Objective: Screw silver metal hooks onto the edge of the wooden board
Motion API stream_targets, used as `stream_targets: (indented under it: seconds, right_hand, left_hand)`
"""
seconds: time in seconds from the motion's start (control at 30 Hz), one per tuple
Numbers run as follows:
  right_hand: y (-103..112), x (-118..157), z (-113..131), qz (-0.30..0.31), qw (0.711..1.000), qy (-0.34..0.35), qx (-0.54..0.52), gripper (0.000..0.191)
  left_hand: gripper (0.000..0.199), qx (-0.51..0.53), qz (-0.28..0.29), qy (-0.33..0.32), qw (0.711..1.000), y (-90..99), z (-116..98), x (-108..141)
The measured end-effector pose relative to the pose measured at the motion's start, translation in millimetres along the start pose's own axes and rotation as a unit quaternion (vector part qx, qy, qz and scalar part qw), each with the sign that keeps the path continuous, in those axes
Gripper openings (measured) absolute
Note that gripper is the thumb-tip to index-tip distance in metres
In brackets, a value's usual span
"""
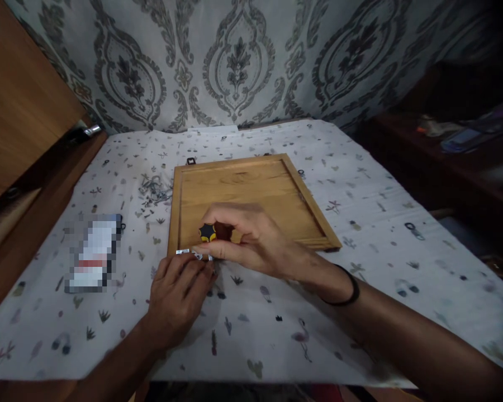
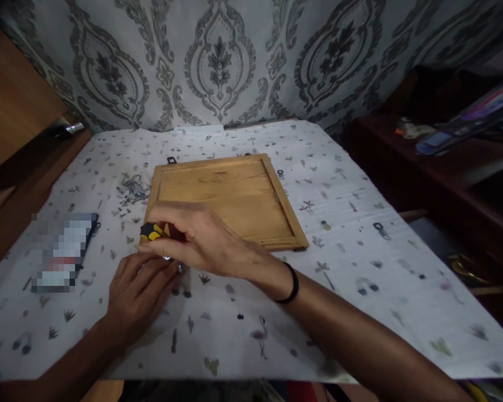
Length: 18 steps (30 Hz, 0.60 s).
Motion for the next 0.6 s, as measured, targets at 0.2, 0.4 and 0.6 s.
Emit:
stream_targets:
  seconds: [0.2,0.4,0.6]
  right_hand:
    - [2.2,-1.6,2.2,0.093,0.995,-0.008,0.016,0.017]
    - [0.0,-0.2,-5.0,0.107,0.991,-0.042,-0.072,0.02]
    - [-4.0,1.7,-0.6,-0.001,0.999,0.014,0.034,0.032]
  left_hand:
    - [0.015,0.013,-0.003,-0.002,1.0,1.5,-0.6,-0.9]
    - [0.016,0.015,-0.002,0.004,1.0,1.1,0.5,-0.3]
    - [0.016,0.009,-0.002,0.001,1.0,0.4,0.2,0.1]
Point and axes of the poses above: each hand's wrist, its own x-axis away from the middle knuckle, its own y-axis out of the back of the hand, z = x × y, the point moved 7 cm from there along -x, towards the middle knuckle, and after that the axes turned 11 degrees about y, right-handed, at the moved point
